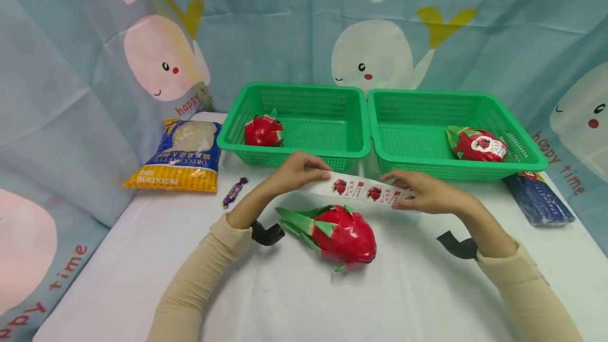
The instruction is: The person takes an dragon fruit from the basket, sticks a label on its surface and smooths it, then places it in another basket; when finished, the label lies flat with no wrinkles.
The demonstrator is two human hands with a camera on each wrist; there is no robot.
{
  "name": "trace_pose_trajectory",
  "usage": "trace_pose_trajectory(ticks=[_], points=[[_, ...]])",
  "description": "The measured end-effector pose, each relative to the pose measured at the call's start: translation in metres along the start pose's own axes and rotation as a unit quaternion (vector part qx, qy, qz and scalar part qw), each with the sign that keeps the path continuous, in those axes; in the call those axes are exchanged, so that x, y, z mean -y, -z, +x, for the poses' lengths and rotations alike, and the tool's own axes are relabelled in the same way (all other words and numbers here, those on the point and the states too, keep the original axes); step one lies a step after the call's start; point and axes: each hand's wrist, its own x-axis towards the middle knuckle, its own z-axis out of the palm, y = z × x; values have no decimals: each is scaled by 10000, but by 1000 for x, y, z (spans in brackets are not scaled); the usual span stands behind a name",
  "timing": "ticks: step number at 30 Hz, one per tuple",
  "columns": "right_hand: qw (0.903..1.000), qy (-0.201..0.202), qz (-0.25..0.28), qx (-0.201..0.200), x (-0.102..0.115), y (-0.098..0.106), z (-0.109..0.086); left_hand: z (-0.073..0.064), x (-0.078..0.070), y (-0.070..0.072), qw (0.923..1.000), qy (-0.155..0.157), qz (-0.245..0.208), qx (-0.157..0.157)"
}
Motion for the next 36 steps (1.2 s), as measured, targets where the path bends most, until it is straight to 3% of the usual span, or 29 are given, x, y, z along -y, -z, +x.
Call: trace_pose_trajectory(ticks=[2,4,9,13,18,23,31,36], points=[[9996,284,82,2,9,-1,5,2,-5,0,9998,83,-197,-14],[9967,709,280,-282,18,-4,14,4,-10,-1,9992,132,-389,22],[9747,1694,1048,-1015,31,-20,30,6,-19,-5,9947,108,-958,343],[9613,1997,1270,-1409,33,-27,33,5,-22,-5,9901,276,-1312,403],[9581,1986,1265,-1630,33,-30,34,5,-23,-6,9868,642,-1471,230],[9571,1891,1390,-1702,31,-33,34,6,-23,-7,9877,711,-1390,70],[9514,1778,1406,-2083,32,-34,35,5,-8,-9,9949,569,-791,-275],[9425,1352,2194,-2130,35,-28,30,3,10,-10,9963,673,-160,-513]])
